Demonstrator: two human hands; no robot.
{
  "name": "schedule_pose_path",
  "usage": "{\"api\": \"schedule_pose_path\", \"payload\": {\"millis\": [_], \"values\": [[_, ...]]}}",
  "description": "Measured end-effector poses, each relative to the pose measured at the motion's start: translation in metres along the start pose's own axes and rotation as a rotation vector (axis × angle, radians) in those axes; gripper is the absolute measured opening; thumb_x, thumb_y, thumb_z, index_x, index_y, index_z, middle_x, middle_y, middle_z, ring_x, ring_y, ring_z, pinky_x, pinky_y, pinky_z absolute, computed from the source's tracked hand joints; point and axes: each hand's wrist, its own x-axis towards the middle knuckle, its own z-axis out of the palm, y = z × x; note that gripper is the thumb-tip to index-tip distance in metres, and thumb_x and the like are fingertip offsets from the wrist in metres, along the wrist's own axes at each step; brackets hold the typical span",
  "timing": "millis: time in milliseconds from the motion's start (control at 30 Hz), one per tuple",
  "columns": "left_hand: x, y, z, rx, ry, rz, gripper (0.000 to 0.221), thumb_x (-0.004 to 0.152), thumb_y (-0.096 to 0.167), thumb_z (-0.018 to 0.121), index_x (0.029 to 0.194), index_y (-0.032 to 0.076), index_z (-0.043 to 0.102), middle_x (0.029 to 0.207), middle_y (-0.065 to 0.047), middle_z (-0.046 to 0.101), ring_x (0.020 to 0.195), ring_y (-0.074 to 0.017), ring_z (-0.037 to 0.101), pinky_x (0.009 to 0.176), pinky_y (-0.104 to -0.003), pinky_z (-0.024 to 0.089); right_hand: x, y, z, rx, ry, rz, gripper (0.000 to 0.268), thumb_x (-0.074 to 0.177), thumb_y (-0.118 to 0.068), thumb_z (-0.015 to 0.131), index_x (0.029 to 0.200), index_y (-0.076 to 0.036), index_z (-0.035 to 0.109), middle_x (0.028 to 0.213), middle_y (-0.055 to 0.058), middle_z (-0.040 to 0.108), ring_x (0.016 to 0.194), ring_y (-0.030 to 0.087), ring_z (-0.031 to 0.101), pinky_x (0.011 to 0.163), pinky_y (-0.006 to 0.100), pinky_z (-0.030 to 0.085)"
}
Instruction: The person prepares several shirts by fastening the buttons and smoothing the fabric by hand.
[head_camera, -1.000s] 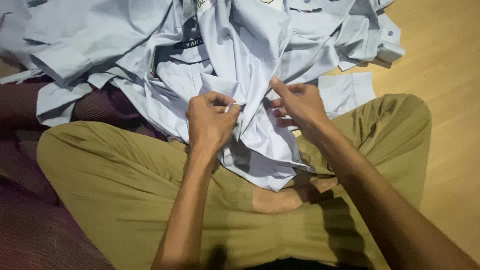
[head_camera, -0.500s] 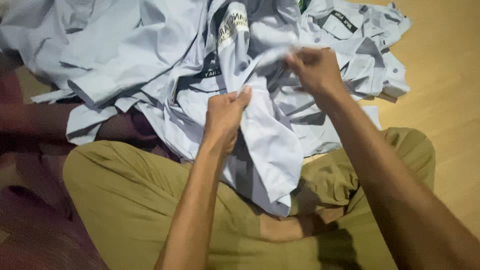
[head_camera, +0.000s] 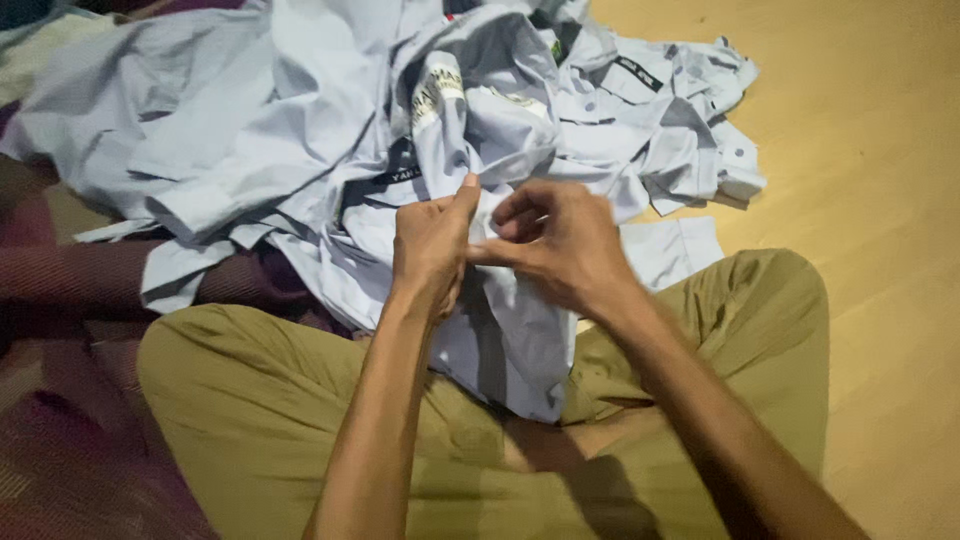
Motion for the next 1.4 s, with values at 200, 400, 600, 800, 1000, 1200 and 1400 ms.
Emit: {"api": "schedule_pose_path", "payload": {"millis": [200,400,600,800,1000,1200,1400], "values": [[-0.019,0.05,-0.002,-0.168,-0.038,0.02,0.05,0.075,0.033,0.085,0.102,-0.008,0.076,0.093,-0.031,0.071,0.081,-0.0331,0.076,0.061,-0.047,0.065,0.006,-0.03,-0.019,-0.123,-0.004,-0.054,0.054,0.058,-0.029,0.102,0.099,-0.005,0.078,0.079,0.011,0.077,0.079,0.024,0.078,0.083,0.04,0.06],[0.022,0.022,0.009,-0.62,-0.182,-0.025,0.035,0.078,0.005,0.075,0.102,-0.019,0.067,0.09,-0.026,0.065,0.093,-0.0385,0.073,0.09,-0.055,0.065,0.058,0.048,-0.023,-0.083,0.048,-0.064,0.014,0.085,-0.022,0.082,0.097,-0.014,0.081,0.078,0.009,0.076,0.075,0.017,0.074,0.071,0.033,0.058],[-0.047,0.043,-0.017,-0.31,-0.042,0.101,0.025,0.072,0.018,0.088,0.09,0.002,0.086,0.07,-0.003,0.074,0.06,-0.0079,0.059,0.048,-0.026,0.057,0.014,0.008,-0.03,0.083,0.075,0.211,0.019,0.089,-0.017,0.061,0.073,-0.014,0.073,0.061,-0.004,0.052,0.057,0.006,0.042,0.05,0.024,0.041],[-0.059,0.028,-0.032,-0.296,-0.024,0.121,0.055,0.068,0.014,0.092,0.117,-0.005,0.075,0.088,-0.014,0.071,0.069,-0.0151,0.069,0.054,-0.022,0.059,0.007,0.031,-0.043,0.412,0.05,0.407,0.037,0.085,-0.008,0.071,0.117,0.011,0.07,0.102,0.023,0.073,0.087,0.025,0.074,0.074,0.038,0.066],[-0.037,-0.027,-0.058,-0.308,0.059,-0.066,0.03,0.076,0.015,0.092,0.094,-0.004,0.079,0.081,-0.024,0.075,0.071,-0.0275,0.075,0.055,-0.045,0.059,-0.008,0.097,-0.065,0.948,-0.07,0.713,0.022,0.092,-0.013,0.062,0.101,-0.004,0.044,0.121,0.011,0.049,0.092,0.021,0.078,0.048,0.01,0.057],[-0.081,0.017,-0.08,-0.502,-0.098,-0.309,0.038,0.083,0.017,0.09,0.11,0.0,0.069,0.094,-0.014,0.065,0.088,-0.0275,0.067,0.074,-0.042,0.062,-0.028,0.039,-0.052,0.83,-0.036,0.651,0.034,0.097,-0.017,0.073,0.118,0.007,0.061,0.111,0.01,0.058,0.11,0.023,0.068,0.102,0.032,0.058],[-0.072,0.04,-0.088,-0.005,0.128,0.007,0.03,0.08,0.041,0.091,0.101,0.021,0.083,0.073,-0.005,0.075,0.07,-0.0137,0.068,0.063,-0.03,0.058,-0.008,0.05,-0.082,0.635,-0.077,0.565,0.012,0.102,-0.012,0.066,0.109,-0.003,0.063,0.097,0.002,0.055,0.095,0.021,0.068,0.096,0.037,0.062]]}}
